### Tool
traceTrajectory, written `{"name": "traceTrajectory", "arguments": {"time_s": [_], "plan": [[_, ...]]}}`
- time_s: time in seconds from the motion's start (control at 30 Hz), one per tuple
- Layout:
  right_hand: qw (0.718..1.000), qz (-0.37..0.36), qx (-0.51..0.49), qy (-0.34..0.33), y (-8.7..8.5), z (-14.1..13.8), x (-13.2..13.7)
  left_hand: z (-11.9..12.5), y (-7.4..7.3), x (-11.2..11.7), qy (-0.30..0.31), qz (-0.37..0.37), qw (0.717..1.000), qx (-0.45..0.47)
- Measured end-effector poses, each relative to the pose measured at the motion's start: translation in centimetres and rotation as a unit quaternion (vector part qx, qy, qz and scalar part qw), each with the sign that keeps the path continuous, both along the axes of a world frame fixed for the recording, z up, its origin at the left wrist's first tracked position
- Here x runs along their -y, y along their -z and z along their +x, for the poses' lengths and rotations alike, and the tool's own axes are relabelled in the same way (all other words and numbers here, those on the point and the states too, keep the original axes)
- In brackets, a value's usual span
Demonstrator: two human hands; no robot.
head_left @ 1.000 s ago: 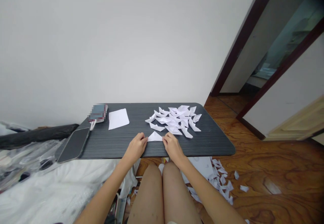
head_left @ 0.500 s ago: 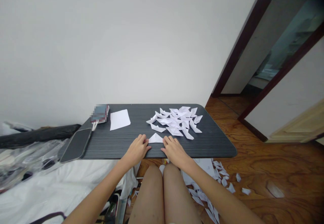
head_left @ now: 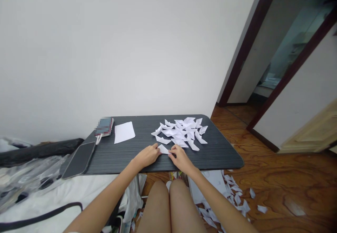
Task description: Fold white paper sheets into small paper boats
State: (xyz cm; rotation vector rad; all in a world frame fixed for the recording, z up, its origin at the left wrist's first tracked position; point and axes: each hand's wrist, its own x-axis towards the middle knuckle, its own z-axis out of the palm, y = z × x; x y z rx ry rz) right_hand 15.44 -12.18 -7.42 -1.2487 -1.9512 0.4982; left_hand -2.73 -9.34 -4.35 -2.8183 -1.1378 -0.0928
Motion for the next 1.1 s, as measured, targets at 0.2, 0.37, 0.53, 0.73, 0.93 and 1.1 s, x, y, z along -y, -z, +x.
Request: {"name": "traceTrajectory", "arguments": {"time_s": [0.2,0.37,0.53,0.73,0.93,1.1], "plan": [[0.952,-0.143,-0.262,0.062,1.2,-0.3,-1.6,-0.4,-0.3,-0.7,0.045,0.002,0.999,0.022],[0.922,-0.165,-0.335,0.1,1.8,-1.3,-2.1,-0.9,0.3,-1.1,0.042,-0.002,0.995,0.093],[0.905,-0.182,-0.373,0.095,1.5,-4.0,-1.9,-1.1,1.1,-1.0,0.027,0.003,0.986,0.165],[0.929,-0.169,-0.317,0.094,0.4,-6.1,-2.0,-0.6,1.5,-0.8,-0.002,0.026,0.979,0.204],[0.971,-0.082,-0.185,0.13,-2.5,-5.3,-1.9,0.8,0.1,-1.0,-0.034,0.088,0.955,0.28],[0.985,-0.027,-0.103,0.136,-4.8,-3.9,-3.3,2.3,-0.8,-2.6,-0.068,0.104,0.921,0.369]]}}
